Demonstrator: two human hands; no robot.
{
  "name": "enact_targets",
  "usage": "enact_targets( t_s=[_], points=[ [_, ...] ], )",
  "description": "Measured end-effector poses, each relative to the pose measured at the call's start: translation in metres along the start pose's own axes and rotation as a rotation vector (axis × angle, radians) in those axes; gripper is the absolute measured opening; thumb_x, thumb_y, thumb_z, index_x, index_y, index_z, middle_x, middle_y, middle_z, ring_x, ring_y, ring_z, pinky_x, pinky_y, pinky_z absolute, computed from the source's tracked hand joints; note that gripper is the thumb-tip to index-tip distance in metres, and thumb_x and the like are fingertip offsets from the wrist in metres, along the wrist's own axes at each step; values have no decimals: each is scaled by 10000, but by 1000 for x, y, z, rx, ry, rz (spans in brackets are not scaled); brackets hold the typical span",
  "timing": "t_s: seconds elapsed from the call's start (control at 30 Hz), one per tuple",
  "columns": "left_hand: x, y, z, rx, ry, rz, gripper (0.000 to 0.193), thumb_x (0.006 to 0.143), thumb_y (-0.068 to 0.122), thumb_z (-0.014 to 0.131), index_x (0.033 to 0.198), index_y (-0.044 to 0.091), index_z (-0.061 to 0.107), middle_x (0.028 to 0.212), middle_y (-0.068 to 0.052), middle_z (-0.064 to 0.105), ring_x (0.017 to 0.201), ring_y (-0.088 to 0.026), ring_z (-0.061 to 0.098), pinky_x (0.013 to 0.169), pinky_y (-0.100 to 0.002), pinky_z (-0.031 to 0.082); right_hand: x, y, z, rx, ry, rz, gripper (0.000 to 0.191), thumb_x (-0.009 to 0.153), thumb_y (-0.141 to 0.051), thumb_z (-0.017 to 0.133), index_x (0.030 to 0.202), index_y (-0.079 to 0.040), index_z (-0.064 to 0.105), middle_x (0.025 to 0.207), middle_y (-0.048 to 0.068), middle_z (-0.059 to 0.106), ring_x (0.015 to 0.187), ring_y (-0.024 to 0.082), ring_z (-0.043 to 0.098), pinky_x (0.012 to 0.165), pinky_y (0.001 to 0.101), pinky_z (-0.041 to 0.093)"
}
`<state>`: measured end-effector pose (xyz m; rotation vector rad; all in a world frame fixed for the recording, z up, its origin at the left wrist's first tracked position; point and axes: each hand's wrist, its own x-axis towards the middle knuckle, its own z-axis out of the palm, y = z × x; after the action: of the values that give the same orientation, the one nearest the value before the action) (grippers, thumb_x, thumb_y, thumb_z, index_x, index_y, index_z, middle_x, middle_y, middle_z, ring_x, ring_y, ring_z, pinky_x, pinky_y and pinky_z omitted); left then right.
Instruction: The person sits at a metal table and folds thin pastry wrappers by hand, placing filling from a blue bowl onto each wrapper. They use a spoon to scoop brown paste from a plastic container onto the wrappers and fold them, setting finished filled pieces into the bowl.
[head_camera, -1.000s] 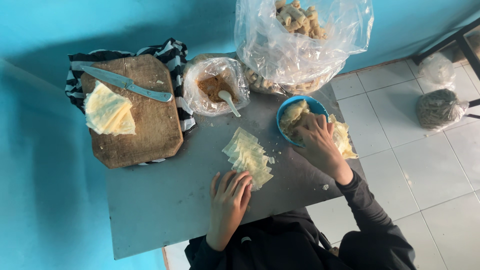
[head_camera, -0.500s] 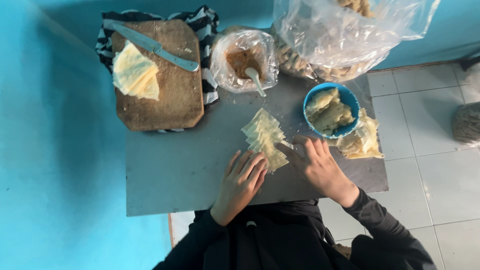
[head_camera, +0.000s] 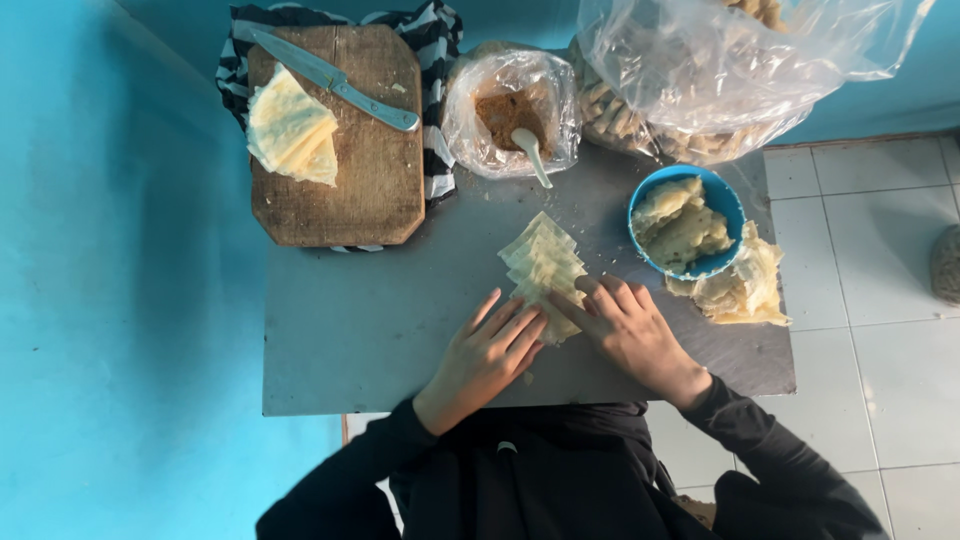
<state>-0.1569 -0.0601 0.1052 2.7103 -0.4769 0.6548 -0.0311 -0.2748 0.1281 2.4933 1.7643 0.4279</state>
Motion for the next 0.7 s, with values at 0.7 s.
enact_targets(
  t_s=[0.7],
  points=[
    [13,-66,-4,-180,-107,299,639,960,638,611,1296,106,726,1310,-15,713,1294,-258,625,1205,-572,328,-6,19,-7,72,58,99,690,911,-228,630,1565,-251,411,1339,109,503,1153,315,509,937,441,451]
  ],
)
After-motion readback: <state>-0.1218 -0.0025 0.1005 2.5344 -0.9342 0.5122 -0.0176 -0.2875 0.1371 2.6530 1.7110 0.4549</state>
